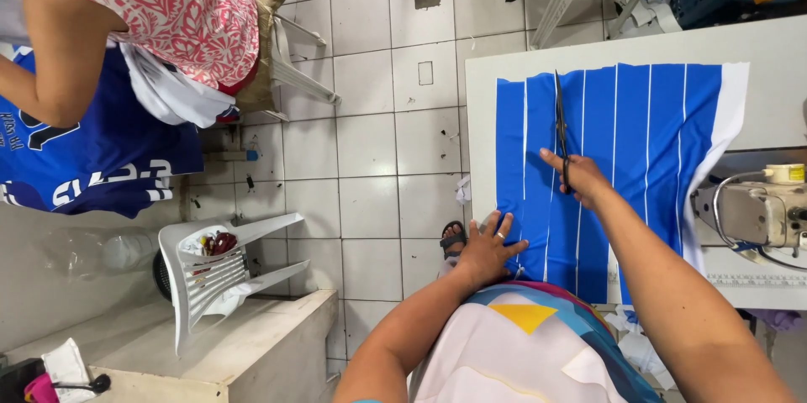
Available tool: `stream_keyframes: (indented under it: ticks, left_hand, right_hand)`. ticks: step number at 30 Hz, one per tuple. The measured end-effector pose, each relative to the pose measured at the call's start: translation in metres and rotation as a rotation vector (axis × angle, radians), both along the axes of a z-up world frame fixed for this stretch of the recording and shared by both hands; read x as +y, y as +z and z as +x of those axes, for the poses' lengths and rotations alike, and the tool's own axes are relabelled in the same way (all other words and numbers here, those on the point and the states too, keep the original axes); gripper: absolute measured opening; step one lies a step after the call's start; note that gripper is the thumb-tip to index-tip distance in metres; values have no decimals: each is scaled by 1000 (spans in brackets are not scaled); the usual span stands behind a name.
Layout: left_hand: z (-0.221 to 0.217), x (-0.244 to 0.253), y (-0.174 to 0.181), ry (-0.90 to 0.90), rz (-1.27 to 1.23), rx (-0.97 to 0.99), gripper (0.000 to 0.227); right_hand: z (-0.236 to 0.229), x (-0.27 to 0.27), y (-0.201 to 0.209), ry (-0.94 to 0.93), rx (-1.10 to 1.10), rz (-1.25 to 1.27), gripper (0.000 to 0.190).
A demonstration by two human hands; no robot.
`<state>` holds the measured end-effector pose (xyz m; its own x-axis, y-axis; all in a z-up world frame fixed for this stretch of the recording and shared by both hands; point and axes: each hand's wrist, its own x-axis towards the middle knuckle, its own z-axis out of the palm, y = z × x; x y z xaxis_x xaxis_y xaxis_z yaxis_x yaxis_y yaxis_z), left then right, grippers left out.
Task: Cutting strips of blue and white striped fabric using scissors on a work table in a sewing factory.
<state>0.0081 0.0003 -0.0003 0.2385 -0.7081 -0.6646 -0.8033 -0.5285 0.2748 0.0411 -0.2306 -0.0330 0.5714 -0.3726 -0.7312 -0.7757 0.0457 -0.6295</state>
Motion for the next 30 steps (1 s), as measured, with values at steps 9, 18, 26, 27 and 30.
stream_keyframes:
  ticks: [9,18,26,27,30]
  left_hand:
    - [-1,1,-8,-1,-13,-14,70]
    - [-3,-6,7,-11,-12,-37,66]
    - [-20,-23,-1,-20,-33,-109,56]
    - [-21,-22,4,-28,-32,-116,56]
    - [-22,-21,17,-4,-14,-79,57]
  right_hand:
    - [22,-3,-5,-19,-13,1,62]
    - [-10,-24,7,-123,-223,59,54]
    - [-21,-25,19,-96,-229,75,52]
    - [-14,-24,19,-103,-237,76,52]
    - [10,-25,17,-121,-238,66,55]
